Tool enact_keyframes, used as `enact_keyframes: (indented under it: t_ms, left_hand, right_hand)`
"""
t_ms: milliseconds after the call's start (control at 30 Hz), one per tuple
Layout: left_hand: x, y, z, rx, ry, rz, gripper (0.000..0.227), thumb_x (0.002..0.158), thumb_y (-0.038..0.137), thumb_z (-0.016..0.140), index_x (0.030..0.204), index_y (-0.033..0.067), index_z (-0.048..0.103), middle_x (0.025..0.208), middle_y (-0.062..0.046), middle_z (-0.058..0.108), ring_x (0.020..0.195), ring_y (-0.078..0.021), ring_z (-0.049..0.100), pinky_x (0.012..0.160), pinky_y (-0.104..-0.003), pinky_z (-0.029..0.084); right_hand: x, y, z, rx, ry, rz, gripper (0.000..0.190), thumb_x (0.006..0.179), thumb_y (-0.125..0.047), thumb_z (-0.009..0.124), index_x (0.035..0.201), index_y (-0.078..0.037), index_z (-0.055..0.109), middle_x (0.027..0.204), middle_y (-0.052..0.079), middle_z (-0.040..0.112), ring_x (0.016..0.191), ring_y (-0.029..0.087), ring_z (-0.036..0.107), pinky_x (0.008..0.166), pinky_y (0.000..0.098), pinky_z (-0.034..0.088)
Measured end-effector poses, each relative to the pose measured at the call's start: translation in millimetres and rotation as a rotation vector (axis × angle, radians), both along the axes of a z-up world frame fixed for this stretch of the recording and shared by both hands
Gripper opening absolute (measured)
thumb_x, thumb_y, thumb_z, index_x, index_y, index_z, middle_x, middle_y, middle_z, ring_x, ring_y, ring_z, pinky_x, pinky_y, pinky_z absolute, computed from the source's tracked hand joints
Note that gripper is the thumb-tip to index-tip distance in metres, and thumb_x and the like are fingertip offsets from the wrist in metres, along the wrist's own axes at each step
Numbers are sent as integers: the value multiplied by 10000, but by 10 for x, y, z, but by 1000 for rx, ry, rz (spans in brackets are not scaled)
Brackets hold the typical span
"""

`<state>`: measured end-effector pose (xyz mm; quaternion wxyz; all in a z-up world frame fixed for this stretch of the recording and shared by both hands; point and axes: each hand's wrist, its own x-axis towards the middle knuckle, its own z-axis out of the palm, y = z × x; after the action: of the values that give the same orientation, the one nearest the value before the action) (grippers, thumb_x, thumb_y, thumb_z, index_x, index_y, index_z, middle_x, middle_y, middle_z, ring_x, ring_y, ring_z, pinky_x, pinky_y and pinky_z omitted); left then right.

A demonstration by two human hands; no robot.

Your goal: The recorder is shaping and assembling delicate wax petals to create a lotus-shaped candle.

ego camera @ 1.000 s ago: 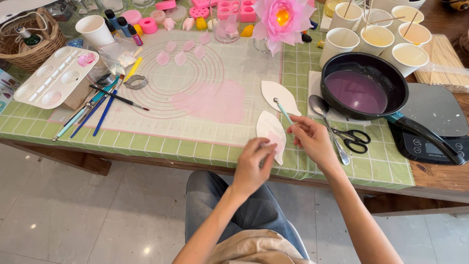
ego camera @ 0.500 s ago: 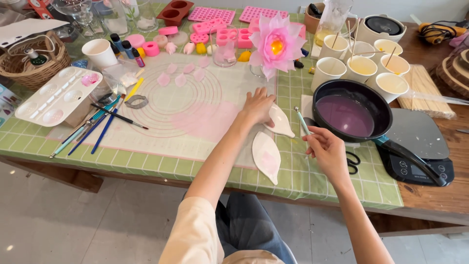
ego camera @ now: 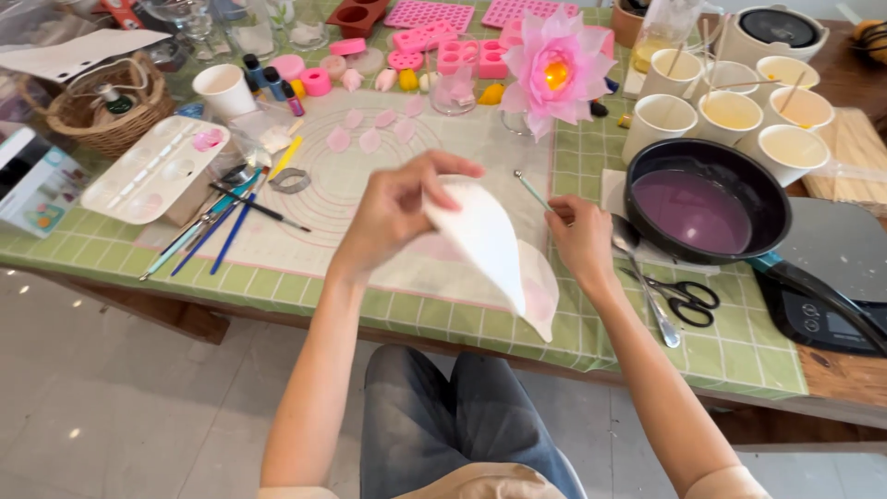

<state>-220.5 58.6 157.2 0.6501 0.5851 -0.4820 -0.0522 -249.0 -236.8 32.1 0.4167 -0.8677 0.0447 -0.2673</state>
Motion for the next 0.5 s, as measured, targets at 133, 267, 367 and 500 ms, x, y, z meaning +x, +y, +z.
enact_keyframes:
  t_ms: [133,267,367,500]
  left_hand:
    - [-291,170,-166,-124,131,-74,153,818,-16,821,853,78,706,1423,-162,629,1333,-258,614,1134,-398,523]
    - [-399,168,-265,-140,231,-192,154,792,-50,777,841,74,701,1406,-176,642,1354,-281,616,1155,-402,517]
    - [-425,147,-277,-121,218,-201,199,777,-77,783,847,74,675,1396,-170,632,1358,-278,599,1155,-398,507]
    - [-470,99,-209,-129,266,-213,334,783,-77,773,911,120,537,1344,-143,661,1323,-236,618,1133,-372,514]
  right_hand:
    - [176,124,-117,-147,86,-31,210,844,-116,757,1028,-16,759,895,150,776,809,299,751,757,402,587]
    - [176,123,-116,-270,226,-87,215,822,-131,724,1016,-53,775,893,140,775,820,341,737,764,450,581]
    - [201,98,-134,-312,272,-103,218,814,-135,715,1007,-62,784,892,141,772,811,349,733,754,454,581]
    - [223,84,-212,-336,283,-105,212,829,-151,719,1008,-64,790,878,141,770,791,348,733,741,456,581]
